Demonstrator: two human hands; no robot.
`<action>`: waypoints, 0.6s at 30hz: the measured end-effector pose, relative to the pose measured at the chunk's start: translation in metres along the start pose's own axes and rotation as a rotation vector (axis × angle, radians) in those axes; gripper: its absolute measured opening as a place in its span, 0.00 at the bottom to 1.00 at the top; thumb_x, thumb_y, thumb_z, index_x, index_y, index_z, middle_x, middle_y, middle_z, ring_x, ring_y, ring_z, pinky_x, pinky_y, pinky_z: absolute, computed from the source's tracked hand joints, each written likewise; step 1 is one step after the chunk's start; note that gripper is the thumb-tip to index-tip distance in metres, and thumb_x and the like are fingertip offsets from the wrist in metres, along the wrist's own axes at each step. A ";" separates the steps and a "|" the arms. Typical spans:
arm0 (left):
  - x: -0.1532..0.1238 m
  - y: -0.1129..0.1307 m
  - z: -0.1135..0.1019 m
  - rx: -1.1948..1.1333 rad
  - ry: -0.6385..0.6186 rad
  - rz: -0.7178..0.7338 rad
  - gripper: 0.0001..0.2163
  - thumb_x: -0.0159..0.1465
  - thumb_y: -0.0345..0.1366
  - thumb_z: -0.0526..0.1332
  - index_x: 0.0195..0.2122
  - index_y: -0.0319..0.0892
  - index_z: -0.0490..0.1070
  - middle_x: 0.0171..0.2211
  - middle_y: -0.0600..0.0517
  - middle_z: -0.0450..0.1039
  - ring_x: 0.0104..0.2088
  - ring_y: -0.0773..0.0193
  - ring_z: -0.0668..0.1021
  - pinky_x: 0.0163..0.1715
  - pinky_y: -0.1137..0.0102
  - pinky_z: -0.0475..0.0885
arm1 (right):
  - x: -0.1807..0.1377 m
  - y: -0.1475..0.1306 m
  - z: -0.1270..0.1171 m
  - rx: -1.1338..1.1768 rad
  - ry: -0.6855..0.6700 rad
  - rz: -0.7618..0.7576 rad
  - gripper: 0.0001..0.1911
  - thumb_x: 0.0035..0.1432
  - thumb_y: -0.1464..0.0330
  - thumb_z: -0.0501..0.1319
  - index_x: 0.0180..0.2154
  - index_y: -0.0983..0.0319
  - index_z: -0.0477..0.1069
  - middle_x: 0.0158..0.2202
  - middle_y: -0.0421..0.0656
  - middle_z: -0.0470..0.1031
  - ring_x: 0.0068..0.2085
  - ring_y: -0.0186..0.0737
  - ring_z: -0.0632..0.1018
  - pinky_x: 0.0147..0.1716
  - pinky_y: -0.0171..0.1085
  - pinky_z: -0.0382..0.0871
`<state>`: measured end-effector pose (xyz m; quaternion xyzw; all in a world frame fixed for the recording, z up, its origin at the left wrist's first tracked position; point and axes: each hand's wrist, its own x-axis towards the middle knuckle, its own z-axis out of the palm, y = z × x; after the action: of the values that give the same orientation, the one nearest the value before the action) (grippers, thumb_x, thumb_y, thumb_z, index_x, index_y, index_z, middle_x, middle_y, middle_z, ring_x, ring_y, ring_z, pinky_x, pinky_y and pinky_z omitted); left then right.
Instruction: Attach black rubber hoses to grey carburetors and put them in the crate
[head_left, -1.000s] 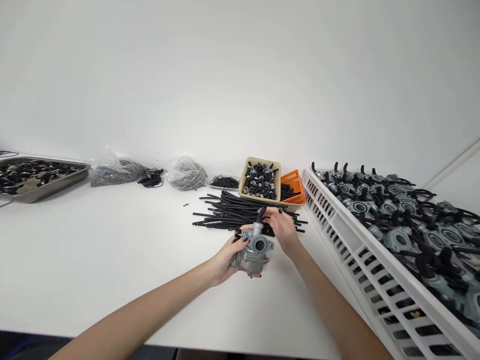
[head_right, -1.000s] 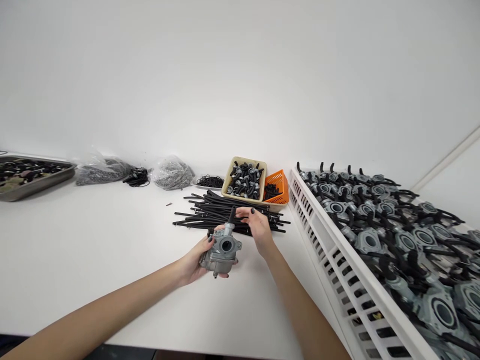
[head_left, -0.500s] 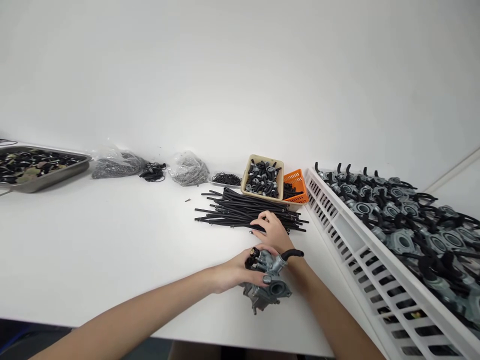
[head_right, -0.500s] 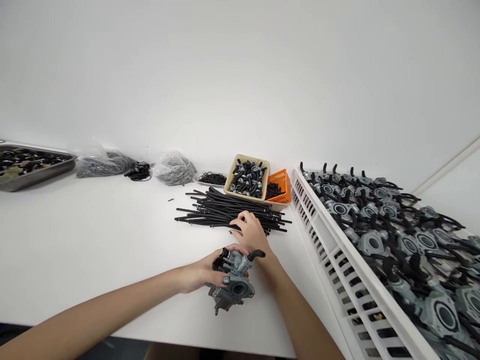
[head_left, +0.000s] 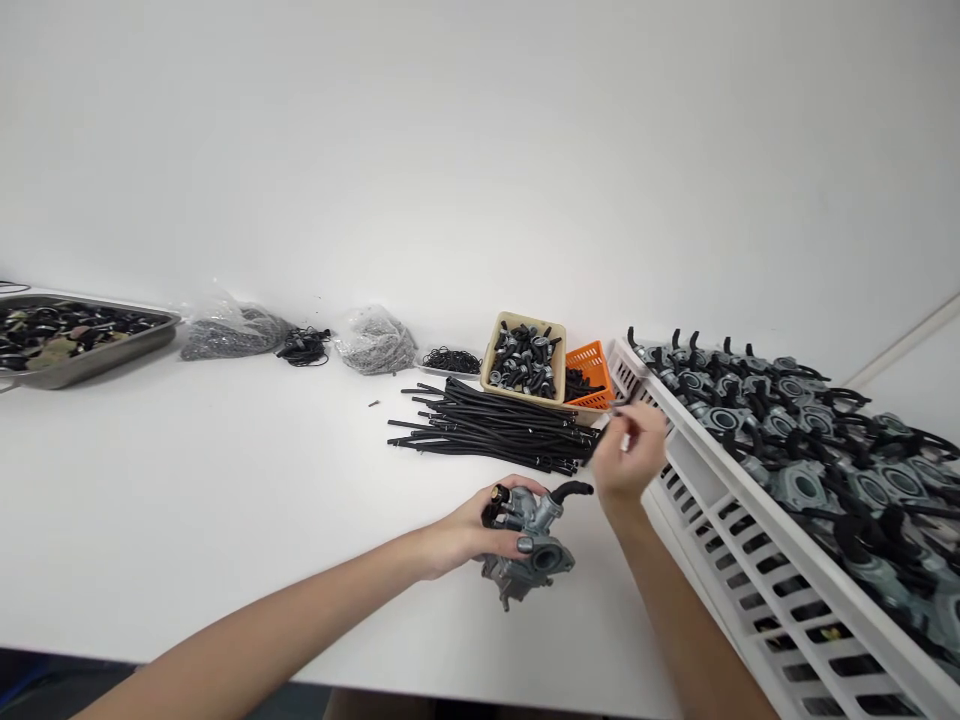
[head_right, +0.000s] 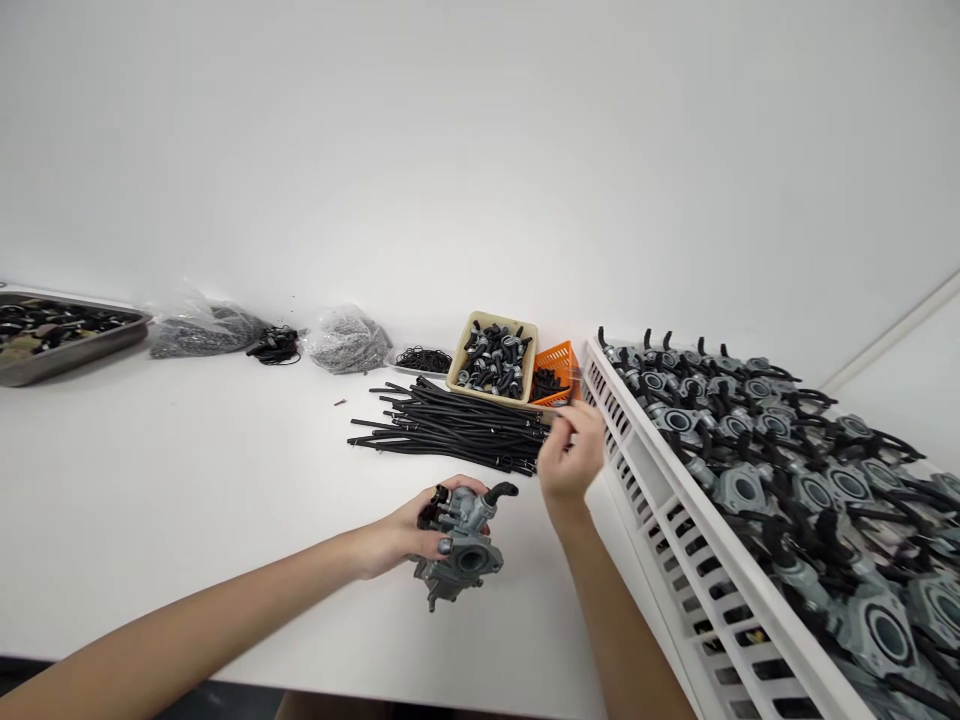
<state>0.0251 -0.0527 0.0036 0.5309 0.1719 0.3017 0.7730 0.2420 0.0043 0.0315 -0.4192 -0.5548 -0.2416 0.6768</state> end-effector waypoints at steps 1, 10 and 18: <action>0.001 0.001 -0.001 0.002 0.011 0.020 0.32 0.49 0.43 0.74 0.53 0.43 0.66 0.43 0.44 0.73 0.44 0.52 0.76 0.44 0.60 0.72 | 0.008 0.001 -0.004 -0.016 0.089 0.018 0.08 0.63 0.68 0.53 0.40 0.61 0.70 0.37 0.48 0.74 0.39 0.44 0.76 0.34 0.41 0.70; 0.007 0.023 -0.020 -0.149 0.404 0.272 0.35 0.48 0.46 0.73 0.54 0.47 0.60 0.40 0.45 0.74 0.35 0.50 0.81 0.29 0.60 0.77 | 0.028 0.003 -0.006 0.275 0.183 0.514 0.24 0.61 0.58 0.58 0.55 0.64 0.67 0.45 0.52 0.77 0.32 0.39 0.76 0.32 0.41 0.71; 0.010 0.042 -0.037 -0.135 0.817 0.437 0.30 0.51 0.43 0.72 0.53 0.49 0.63 0.43 0.49 0.74 0.36 0.57 0.79 0.28 0.67 0.77 | -0.024 -0.052 0.020 0.733 -0.522 0.924 0.20 0.52 0.51 0.64 0.29 0.64 0.74 0.20 0.43 0.75 0.20 0.34 0.72 0.20 0.34 0.64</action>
<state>-0.0010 -0.0092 0.0290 0.3409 0.3261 0.6523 0.5933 0.1838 -0.0102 0.0248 -0.4013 -0.5102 0.3898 0.6532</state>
